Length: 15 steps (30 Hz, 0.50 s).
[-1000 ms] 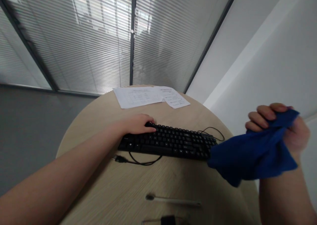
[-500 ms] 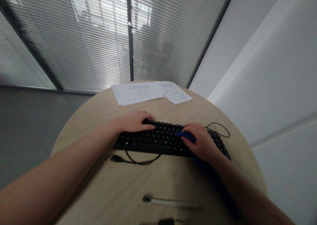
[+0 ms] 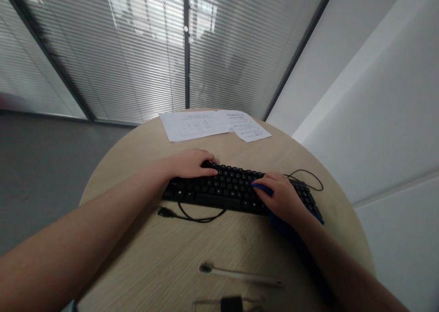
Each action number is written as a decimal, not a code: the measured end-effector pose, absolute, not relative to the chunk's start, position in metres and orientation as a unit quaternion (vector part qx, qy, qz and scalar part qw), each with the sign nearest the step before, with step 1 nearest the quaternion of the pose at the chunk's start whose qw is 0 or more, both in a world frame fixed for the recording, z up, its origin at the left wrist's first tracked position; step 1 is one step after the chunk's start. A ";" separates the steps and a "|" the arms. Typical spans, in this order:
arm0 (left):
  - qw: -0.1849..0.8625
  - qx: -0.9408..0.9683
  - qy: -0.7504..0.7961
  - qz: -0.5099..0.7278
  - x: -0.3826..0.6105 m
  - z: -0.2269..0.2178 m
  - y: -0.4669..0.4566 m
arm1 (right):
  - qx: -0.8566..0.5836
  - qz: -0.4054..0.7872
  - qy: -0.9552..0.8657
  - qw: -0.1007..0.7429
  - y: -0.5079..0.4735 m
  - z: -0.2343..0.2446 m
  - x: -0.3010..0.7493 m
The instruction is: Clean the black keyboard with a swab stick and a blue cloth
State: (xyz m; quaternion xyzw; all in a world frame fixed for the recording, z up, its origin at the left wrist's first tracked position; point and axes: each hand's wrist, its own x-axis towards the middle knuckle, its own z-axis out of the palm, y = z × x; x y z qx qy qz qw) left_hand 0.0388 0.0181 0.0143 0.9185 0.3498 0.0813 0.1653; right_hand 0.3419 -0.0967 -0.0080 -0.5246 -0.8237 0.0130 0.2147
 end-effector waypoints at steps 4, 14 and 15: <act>0.157 0.922 0.346 0.077 0.039 0.014 0.018 | -0.493 0.021 -0.837 0.234 -0.096 -0.009 0.345; 0.157 0.920 0.352 0.070 0.039 0.016 0.017 | -0.519 -0.041 -0.819 0.241 -0.096 -0.011 0.341; 0.157 0.919 0.355 0.069 0.039 0.016 0.017 | -0.512 -0.034 -0.824 0.242 -0.096 -0.011 0.342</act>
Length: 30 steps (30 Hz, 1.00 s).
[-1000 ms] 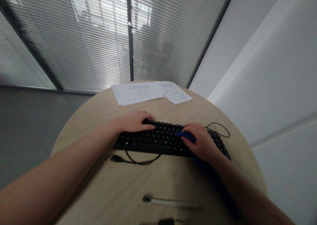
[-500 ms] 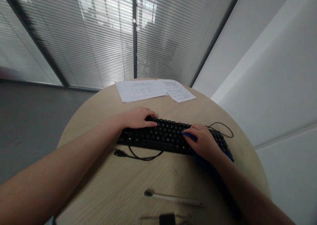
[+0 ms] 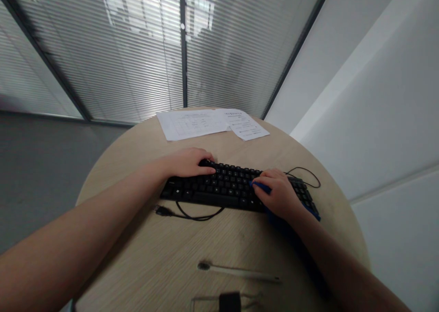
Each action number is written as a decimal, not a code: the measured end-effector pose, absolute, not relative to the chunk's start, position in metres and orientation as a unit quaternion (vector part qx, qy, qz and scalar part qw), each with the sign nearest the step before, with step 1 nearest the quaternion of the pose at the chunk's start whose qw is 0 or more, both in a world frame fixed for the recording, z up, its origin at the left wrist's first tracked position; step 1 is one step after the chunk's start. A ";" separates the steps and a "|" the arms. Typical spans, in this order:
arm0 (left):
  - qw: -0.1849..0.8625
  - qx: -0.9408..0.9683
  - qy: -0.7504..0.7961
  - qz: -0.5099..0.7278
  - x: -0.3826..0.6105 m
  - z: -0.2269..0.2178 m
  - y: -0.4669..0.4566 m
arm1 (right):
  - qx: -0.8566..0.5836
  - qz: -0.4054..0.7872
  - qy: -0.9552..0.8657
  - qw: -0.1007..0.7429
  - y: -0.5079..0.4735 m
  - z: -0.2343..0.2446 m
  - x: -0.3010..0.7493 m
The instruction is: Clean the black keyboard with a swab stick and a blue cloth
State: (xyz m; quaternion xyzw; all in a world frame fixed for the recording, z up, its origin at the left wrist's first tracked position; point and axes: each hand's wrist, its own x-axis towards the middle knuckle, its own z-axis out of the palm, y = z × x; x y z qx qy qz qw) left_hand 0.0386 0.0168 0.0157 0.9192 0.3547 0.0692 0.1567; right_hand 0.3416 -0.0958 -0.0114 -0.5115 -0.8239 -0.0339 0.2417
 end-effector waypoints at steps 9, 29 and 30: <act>0.152 0.921 0.352 0.072 0.038 0.015 0.019 | -0.530 -0.026 -0.812 0.245 -0.093 -0.014 0.343; 0.156 0.920 0.353 0.063 0.037 0.017 0.018 | -0.533 -0.048 -0.806 0.252 -0.094 -0.016 0.341; 0.157 0.921 0.352 0.063 0.038 0.017 0.018 | -0.540 -0.045 -0.802 0.250 -0.094 -0.016 0.340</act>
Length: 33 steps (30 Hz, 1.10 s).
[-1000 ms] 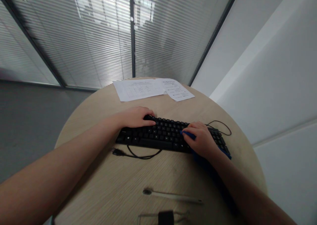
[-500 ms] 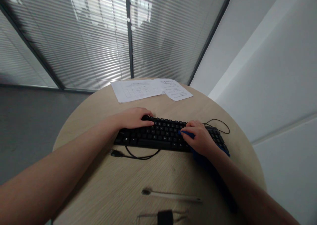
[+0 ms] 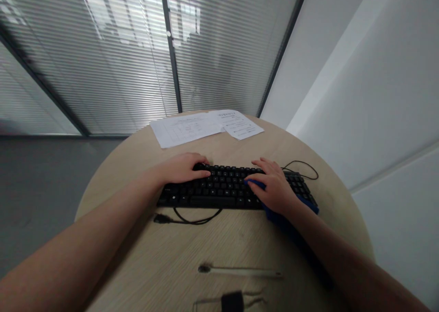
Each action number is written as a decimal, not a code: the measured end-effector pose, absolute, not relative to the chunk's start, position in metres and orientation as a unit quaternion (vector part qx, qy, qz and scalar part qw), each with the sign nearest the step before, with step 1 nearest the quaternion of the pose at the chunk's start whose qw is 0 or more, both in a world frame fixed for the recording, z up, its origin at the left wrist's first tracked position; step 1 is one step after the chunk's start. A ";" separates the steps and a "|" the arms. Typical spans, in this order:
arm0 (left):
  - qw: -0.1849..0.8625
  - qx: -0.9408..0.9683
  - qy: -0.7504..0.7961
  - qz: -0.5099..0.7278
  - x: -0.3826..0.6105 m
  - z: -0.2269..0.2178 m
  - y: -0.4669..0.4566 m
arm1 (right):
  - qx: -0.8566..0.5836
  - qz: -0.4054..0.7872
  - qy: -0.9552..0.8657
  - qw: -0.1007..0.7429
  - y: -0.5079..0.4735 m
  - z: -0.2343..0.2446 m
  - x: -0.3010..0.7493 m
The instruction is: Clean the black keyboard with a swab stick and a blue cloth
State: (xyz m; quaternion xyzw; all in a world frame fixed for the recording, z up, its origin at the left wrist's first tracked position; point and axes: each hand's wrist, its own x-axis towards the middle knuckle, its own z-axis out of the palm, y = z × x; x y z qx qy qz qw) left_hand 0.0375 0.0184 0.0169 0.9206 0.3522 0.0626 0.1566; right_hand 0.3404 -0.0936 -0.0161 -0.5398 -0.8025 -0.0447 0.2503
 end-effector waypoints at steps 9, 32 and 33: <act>0.161 0.921 0.350 0.061 0.035 0.017 0.019 | -0.533 0.001 -0.810 0.246 -0.094 -0.018 0.340; 0.166 0.921 0.348 0.056 0.034 0.018 0.019 | -0.512 0.009 -0.818 0.263 -0.095 -0.017 0.342; 0.166 0.921 0.348 0.058 0.034 0.017 0.019 | -0.518 0.005 -0.813 0.264 -0.095 -0.016 0.341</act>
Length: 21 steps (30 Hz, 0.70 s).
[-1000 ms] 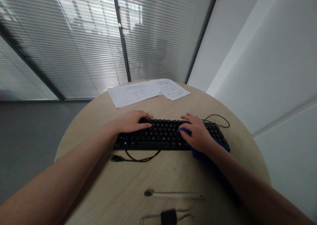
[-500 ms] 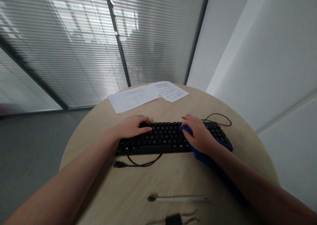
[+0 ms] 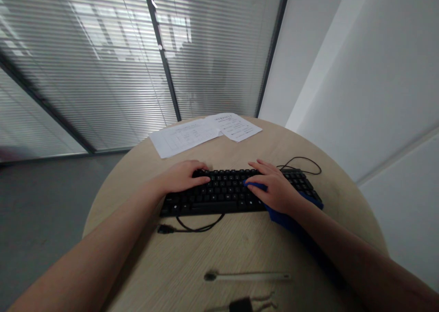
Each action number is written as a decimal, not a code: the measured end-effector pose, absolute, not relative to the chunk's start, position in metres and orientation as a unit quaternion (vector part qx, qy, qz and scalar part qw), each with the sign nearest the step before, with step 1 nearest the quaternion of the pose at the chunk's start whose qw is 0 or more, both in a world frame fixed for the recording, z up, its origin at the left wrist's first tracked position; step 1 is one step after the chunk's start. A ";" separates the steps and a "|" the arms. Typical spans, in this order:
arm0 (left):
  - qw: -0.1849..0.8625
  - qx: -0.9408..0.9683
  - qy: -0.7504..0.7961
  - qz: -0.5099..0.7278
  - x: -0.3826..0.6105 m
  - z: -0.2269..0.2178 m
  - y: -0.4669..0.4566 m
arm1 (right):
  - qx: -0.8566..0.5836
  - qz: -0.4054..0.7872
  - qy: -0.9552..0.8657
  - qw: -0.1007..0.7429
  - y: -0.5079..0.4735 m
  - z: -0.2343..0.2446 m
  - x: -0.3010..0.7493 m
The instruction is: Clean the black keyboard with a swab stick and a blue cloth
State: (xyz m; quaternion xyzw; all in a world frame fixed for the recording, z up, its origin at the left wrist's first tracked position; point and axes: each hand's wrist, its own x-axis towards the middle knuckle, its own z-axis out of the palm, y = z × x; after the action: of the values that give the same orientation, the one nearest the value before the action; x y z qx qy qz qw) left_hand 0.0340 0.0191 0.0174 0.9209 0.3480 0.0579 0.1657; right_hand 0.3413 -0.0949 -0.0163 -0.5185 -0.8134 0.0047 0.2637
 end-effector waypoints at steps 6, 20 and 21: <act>0.167 0.918 0.354 0.059 0.034 0.018 0.019 | -0.513 0.013 -0.813 0.274 -0.093 -0.018 0.342; 0.162 0.919 0.355 0.059 0.035 0.018 0.018 | -0.501 0.025 -0.820 0.276 -0.090 -0.021 0.344; 0.161 0.918 0.356 0.059 0.035 0.018 0.018 | -0.502 0.024 -0.819 0.276 -0.091 -0.021 0.344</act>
State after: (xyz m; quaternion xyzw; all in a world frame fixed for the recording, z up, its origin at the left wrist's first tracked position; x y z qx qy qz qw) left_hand 0.0347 0.0176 0.0184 0.9185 0.3563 0.0587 0.1613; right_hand 0.3445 -0.0907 -0.0211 -0.5018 -0.8193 0.0238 0.2763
